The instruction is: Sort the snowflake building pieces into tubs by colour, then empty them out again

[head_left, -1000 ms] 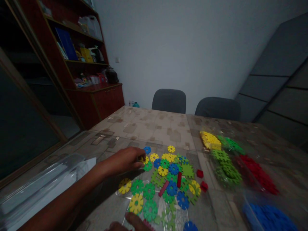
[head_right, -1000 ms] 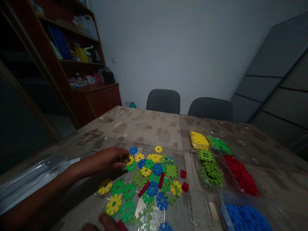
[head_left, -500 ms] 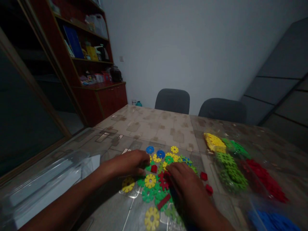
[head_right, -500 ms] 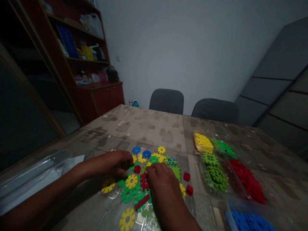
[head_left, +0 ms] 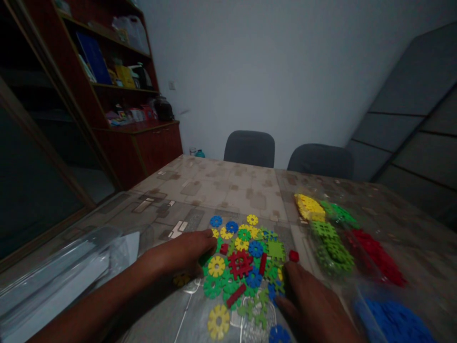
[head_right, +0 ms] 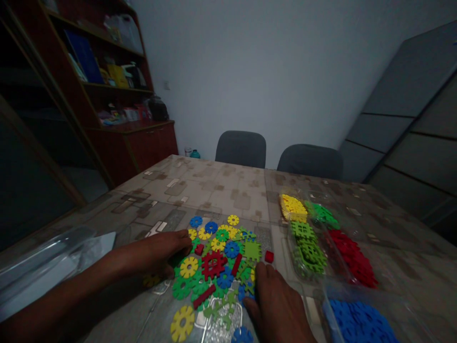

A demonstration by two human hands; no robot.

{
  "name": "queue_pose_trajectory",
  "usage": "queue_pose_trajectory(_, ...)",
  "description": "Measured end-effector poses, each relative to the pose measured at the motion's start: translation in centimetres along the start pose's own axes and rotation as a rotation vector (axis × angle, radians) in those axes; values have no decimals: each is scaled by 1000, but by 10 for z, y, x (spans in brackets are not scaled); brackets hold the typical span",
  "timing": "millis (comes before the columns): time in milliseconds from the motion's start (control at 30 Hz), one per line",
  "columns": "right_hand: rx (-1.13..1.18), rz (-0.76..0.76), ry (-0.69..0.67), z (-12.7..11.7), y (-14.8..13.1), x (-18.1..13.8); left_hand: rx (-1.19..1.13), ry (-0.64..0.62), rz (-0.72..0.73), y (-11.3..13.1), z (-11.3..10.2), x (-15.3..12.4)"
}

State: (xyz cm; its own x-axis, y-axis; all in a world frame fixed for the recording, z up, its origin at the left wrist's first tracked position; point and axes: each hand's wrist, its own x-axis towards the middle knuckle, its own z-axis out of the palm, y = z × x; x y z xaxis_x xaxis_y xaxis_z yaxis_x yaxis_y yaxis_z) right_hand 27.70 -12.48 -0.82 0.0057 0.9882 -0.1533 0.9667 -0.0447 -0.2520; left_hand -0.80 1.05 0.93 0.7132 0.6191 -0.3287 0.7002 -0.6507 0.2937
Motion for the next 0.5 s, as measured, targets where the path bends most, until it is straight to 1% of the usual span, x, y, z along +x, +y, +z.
queue_pose_trajectory(100,74,-62,77,13,1,7,-26,9,1,1,1,1)
queue_pose_trajectory(167,152,-111,140,23,2,13,-53,28,-16,3,-2,1)
queue_pose_trajectory(267,270,-165,264,31,1,23,-87,59,-25,4,-14,-2)
queue_pose_trajectory(333,312,-192,308,28,1,26,-124,71,-17,4,-23,-6)
queue_pose_trajectory(367,309,-194,303,25,1,26,-160,73,-7,4,-27,-8)
queue_pose_trajectory(433,255,-161,243,16,2,24,-246,47,29,5,-32,-12)
queue_pose_trajectory(500,175,-120,171,6,1,21,-304,-35,80,11,-31,-16)
